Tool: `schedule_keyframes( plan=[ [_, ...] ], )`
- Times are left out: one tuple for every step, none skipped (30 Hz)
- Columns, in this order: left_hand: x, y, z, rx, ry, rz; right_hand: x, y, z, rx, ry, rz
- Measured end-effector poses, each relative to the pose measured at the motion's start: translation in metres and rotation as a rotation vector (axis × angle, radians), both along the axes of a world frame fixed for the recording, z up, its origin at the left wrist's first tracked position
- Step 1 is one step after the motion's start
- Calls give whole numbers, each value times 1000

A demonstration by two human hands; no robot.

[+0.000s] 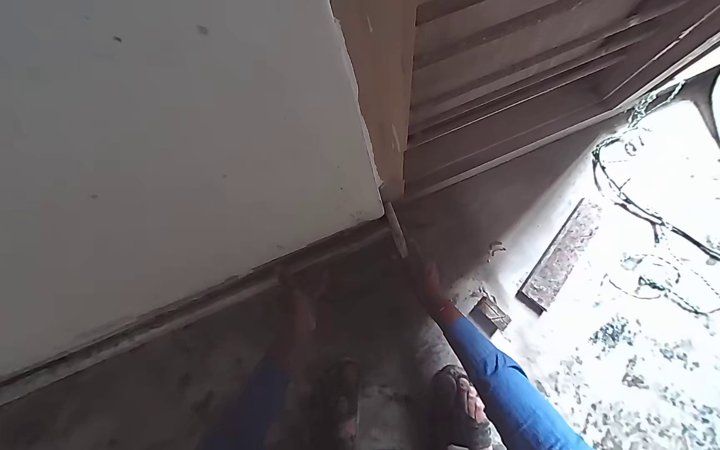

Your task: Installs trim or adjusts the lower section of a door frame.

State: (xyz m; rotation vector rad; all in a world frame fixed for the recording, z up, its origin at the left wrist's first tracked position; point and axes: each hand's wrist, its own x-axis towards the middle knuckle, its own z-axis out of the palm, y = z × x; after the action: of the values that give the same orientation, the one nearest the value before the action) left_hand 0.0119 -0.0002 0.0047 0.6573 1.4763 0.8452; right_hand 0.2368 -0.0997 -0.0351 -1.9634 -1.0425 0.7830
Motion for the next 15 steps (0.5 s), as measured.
schedule_keyframes(
  plan=[
    [1,1,0,4,3,8,1,1,0,9,-8,-1],
    [2,0,0,4,4,15,1,2,-1,10,-10,0],
    [3,0,-1,3,4,18,2,3,-2,-6,-4,2],
    [4,0,-1,-4,8,19,3,3,-1,-53,2,7],
    [5,-1,-2,-10,16,26,4,4,1,-101,14,12],
    [5,-2,-3,-11,21,23,5,5,3,-121,24,16],
    [5,-3,-4,-7,27,9,6,5,6,-144,45,34],
    [4,-4,-6,4,34,-10,9,5,9,-157,73,59],
    [5,-5,-8,18,35,-20,12,5,11,-158,93,78],
    [5,-5,-9,27,34,-18,14,5,11,-160,106,92],
    [5,-5,-9,26,31,-15,15,5,8,-156,107,102],
    [5,-4,-8,19,27,-9,17,6,7,-159,109,113],
    [4,-5,-7,10,26,-3,18,7,5,-171,113,129],
    [3,-5,-6,0,24,0,18,6,4,-189,115,144],
    [3,-6,-4,-3,15,6,20,7,6,-210,113,162]
  ],
)
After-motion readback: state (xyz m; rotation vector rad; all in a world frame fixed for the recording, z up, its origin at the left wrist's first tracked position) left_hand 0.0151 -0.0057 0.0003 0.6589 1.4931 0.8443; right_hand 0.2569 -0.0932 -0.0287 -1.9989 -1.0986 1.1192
